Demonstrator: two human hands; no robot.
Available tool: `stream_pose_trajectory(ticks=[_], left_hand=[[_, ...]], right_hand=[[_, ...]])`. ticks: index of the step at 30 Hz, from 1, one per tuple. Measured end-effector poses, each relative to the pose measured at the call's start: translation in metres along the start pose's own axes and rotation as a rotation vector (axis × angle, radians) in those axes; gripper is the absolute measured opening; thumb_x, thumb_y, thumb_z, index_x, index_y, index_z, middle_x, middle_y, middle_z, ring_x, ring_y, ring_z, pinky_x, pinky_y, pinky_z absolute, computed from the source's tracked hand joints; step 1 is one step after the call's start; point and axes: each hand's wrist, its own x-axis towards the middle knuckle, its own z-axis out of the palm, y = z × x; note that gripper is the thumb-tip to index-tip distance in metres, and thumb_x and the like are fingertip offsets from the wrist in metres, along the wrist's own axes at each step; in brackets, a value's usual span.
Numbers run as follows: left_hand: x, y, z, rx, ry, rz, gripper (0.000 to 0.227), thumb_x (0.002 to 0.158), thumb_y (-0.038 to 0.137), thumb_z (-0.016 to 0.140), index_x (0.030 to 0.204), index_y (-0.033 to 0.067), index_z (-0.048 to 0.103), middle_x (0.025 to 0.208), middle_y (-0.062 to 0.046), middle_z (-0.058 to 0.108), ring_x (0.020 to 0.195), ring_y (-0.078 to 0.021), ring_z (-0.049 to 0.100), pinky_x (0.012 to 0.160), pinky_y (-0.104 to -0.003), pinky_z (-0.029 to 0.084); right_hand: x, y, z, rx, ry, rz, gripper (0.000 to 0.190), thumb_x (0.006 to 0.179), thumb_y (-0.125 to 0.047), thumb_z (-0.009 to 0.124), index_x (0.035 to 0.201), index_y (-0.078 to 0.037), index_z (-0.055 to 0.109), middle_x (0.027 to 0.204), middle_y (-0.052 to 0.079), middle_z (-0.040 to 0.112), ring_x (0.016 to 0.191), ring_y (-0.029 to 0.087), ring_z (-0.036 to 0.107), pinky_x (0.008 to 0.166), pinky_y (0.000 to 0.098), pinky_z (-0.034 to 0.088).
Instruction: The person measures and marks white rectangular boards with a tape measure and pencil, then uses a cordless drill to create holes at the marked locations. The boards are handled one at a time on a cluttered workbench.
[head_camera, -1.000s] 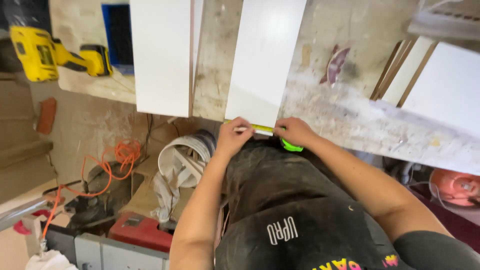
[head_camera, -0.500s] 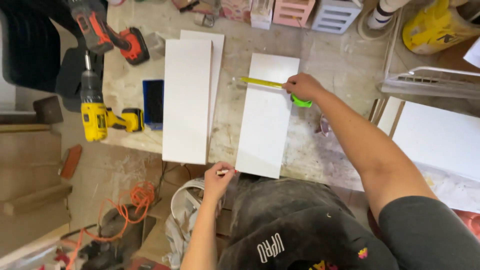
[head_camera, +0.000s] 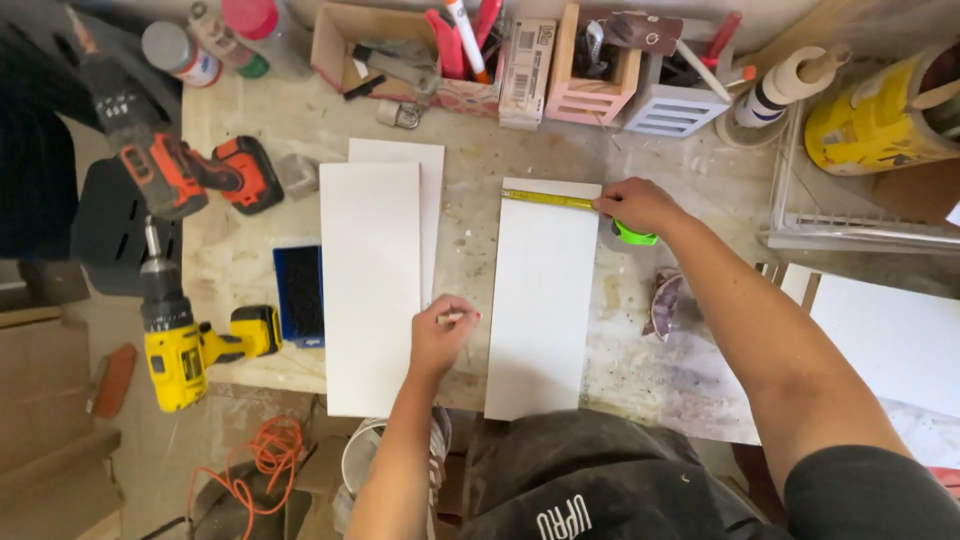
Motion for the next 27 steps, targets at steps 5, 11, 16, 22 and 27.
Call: stream_pose_trajectory(ticks=[5,11,16,22,27], left_hand=[[0.083,0.050,0.017,-0.002,0.003,0.079,0.015,0.084,0.011,0.081,0.098,0.0102,0.079,0.102,-0.014,0.079,0.099,-0.0264,0.073,0.086,-0.037,0.064],[0.168,0.079,0.052,-0.002,-0.055,0.175,0.014,0.084,0.011,0.079,0.098,0.0103,0.078,0.102,-0.015,0.078,0.097,-0.0255,0.073,0.086,-0.038,0.064],[0.216,0.077,0.074,0.028,-0.104,0.191,0.010,0.085,0.010,0.078,0.095,0.0095,0.079,0.098,-0.017,0.078,0.092,-0.0246,0.073,0.083,-0.037,0.063],[0.239,0.069,0.088,0.043,-0.201,0.186,0.010,0.084,0.011,0.077,0.094,0.0105,0.079,0.095,-0.016,0.076,0.087,-0.0234,0.073,0.078,-0.038,0.062],[0.235,0.080,0.090,0.044,-0.203,0.217,0.007,0.082,0.006,0.073,0.087,0.0073,0.077,0.088,-0.019,0.074,0.081,-0.0258,0.072,0.077,-0.037,0.061]], right_hand=[[0.018,0.010,0.000,-0.059,-0.008,0.055,0.041,0.095,-0.060,0.060,0.102,-0.028,0.083,0.116,0.013,0.079,0.121,0.041,0.069,0.102,0.0509,0.054],[0.028,0.017,-0.004,-0.021,-0.014,0.029,0.045,0.094,-0.064,0.060,0.108,-0.026,0.081,0.119,0.011,0.079,0.123,0.041,0.068,0.104,0.0534,0.054],[0.031,0.020,-0.001,0.030,0.006,0.018,0.043,0.093,-0.064,0.061,0.103,-0.027,0.081,0.114,0.008,0.080,0.120,0.041,0.069,0.103,0.0524,0.054],[0.033,0.021,0.001,0.000,-0.013,0.040,0.042,0.093,-0.064,0.059,0.106,-0.031,0.081,0.116,0.005,0.080,0.122,0.038,0.068,0.105,0.0508,0.053],[0.031,0.018,-0.002,0.034,-0.018,0.070,0.037,0.092,-0.061,0.060,0.102,-0.032,0.081,0.114,0.005,0.080,0.120,0.040,0.069,0.104,0.0511,0.054]])
